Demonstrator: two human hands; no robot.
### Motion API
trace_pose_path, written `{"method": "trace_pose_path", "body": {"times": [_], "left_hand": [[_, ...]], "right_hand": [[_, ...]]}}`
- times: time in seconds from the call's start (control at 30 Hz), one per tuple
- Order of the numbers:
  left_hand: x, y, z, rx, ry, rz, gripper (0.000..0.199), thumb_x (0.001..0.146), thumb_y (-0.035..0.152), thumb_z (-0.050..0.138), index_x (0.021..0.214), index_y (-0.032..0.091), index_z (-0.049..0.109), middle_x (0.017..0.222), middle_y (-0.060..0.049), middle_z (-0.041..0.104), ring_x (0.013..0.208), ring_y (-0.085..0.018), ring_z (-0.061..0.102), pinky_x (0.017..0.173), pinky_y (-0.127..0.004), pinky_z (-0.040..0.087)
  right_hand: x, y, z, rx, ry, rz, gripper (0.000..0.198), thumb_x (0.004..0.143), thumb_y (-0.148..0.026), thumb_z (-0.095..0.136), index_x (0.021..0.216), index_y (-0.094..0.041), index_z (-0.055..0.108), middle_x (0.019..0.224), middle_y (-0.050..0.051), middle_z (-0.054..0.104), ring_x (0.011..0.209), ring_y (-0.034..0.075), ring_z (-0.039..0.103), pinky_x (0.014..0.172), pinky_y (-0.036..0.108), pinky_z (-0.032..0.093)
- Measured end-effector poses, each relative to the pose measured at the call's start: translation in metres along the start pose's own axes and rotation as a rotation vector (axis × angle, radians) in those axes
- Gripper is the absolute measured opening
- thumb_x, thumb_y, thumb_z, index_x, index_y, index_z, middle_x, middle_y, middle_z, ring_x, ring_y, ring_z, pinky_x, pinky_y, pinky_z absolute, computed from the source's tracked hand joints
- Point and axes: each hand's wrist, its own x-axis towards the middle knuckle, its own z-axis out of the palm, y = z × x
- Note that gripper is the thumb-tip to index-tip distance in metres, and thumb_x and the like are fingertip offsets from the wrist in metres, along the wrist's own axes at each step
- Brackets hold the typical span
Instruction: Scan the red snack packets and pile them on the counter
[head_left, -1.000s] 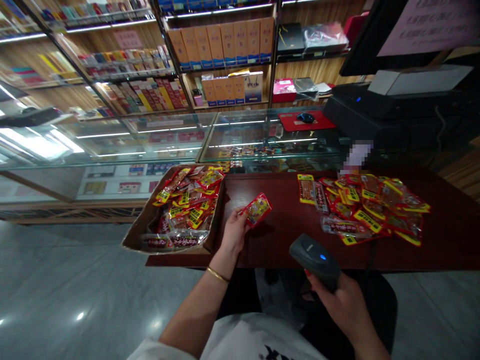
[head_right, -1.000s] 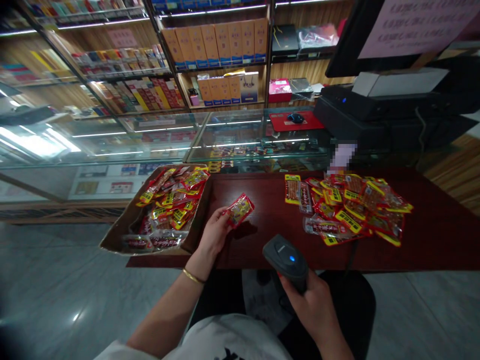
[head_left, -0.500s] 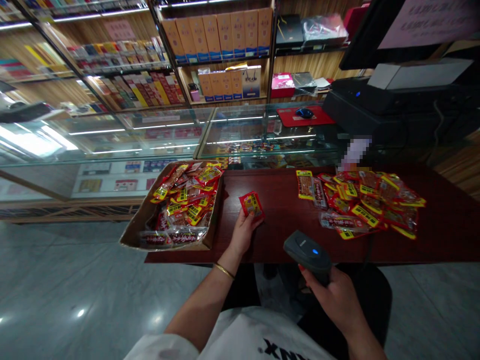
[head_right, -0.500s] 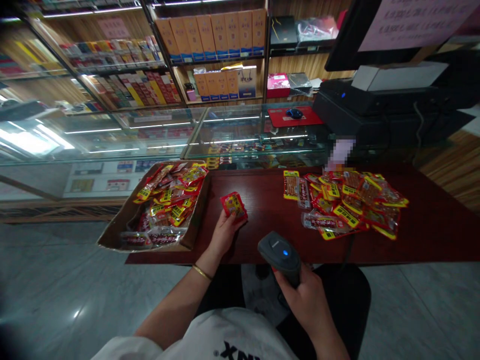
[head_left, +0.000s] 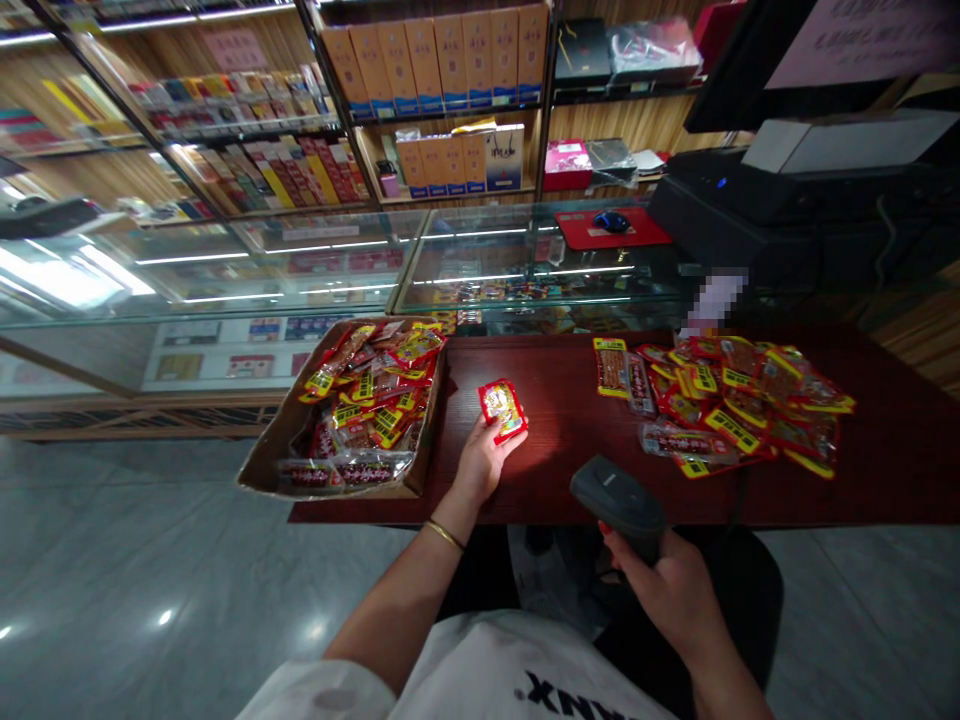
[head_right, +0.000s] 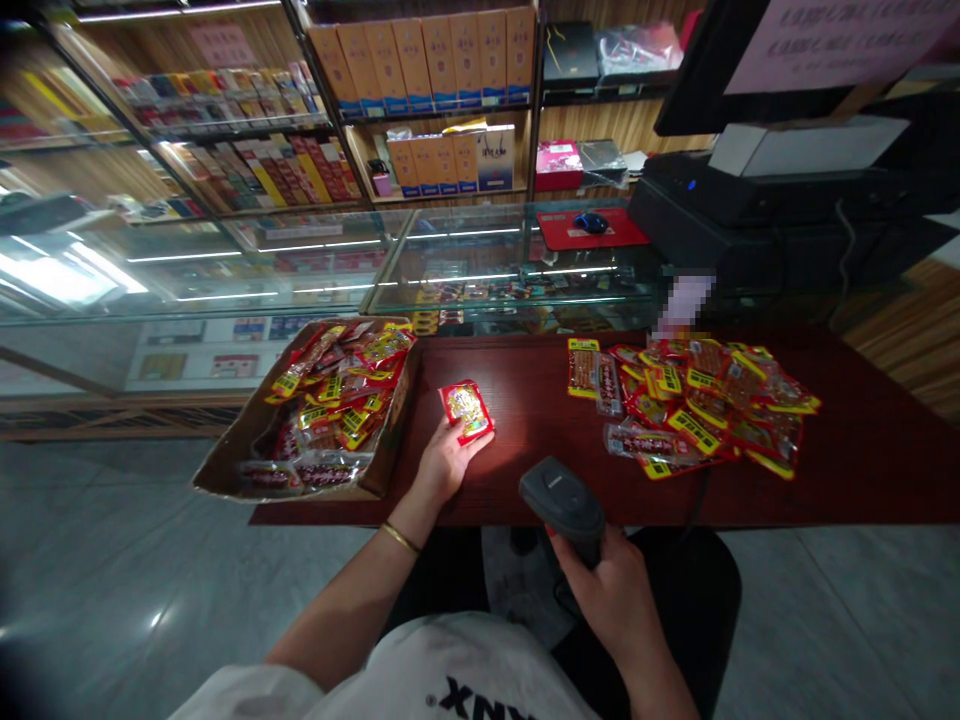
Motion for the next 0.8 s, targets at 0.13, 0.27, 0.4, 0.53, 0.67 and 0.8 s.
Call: {"method": "trace_pose_path", "body": {"times": [0.13, 0.27, 0.4, 0.53, 0.67, 0.8], "left_hand": [[0.000, 0.001, 0.001, 0.010, 0.016, -0.012, 0.040, 0.081, 0.029, 0.074, 0.119, 0.020, 0.062, 0.116, -0.011, 0.073, 0.113, -0.030, 0.068, 0.109, -0.059, 0.042], [-0.002, 0.004, 0.002, 0.020, -0.008, -0.018, 0.039, 0.083, 0.031, 0.072, 0.120, 0.020, 0.063, 0.118, -0.010, 0.072, 0.111, -0.027, 0.068, 0.106, -0.055, 0.047], [-0.004, 0.005, 0.003, 0.029, 0.006, -0.023, 0.038, 0.084, 0.033, 0.070, 0.120, 0.020, 0.064, 0.119, -0.010, 0.071, 0.111, -0.026, 0.067, 0.102, -0.052, 0.050], [0.005, -0.008, 0.023, 0.096, -0.005, -0.117, 0.033, 0.083, 0.029, 0.068, 0.115, 0.020, 0.067, 0.115, -0.009, 0.071, 0.101, -0.024, 0.069, 0.093, -0.048, 0.057], [0.041, -0.040, 0.079, 0.266, -0.093, -0.229, 0.027, 0.079, 0.024, 0.068, 0.106, 0.018, 0.067, 0.101, -0.008, 0.073, 0.083, -0.019, 0.069, 0.082, -0.041, 0.060], [0.090, -0.070, 0.146, 0.398, -0.184, -0.235, 0.018, 0.079, 0.022, 0.067, 0.095, 0.015, 0.067, 0.088, -0.010, 0.073, 0.073, -0.019, 0.068, 0.080, -0.042, 0.058]], "right_hand": [[0.001, -0.003, -0.002, 0.011, 0.005, 0.009, 0.041, 0.083, -0.059, 0.063, 0.087, -0.021, 0.077, 0.083, 0.010, 0.082, 0.077, 0.030, 0.078, 0.067, 0.035, 0.060], [0.002, -0.006, -0.003, 0.001, -0.005, 0.001, 0.039, 0.084, -0.059, 0.062, 0.084, -0.023, 0.076, 0.075, 0.008, 0.081, 0.073, 0.030, 0.078, 0.070, 0.036, 0.061], [0.003, -0.006, -0.005, -0.011, 0.025, 0.011, 0.038, 0.083, -0.059, 0.064, 0.083, -0.022, 0.075, 0.068, 0.008, 0.078, 0.071, 0.030, 0.077, 0.067, 0.036, 0.061], [0.002, -0.007, -0.010, 0.047, 0.086, 0.050, 0.040, 0.083, -0.060, 0.063, 0.086, -0.021, 0.075, 0.066, 0.006, 0.077, 0.065, 0.028, 0.076, 0.060, 0.034, 0.060], [-0.002, -0.005, -0.018, 0.049, 0.153, 0.077, 0.042, 0.080, -0.062, 0.064, 0.084, -0.021, 0.076, 0.064, 0.006, 0.077, 0.059, 0.027, 0.074, 0.059, 0.032, 0.060], [-0.008, -0.002, -0.022, 0.046, 0.191, 0.119, 0.042, 0.078, -0.062, 0.066, 0.081, -0.021, 0.075, 0.061, 0.006, 0.076, 0.055, 0.026, 0.073, 0.056, 0.030, 0.058]]}}
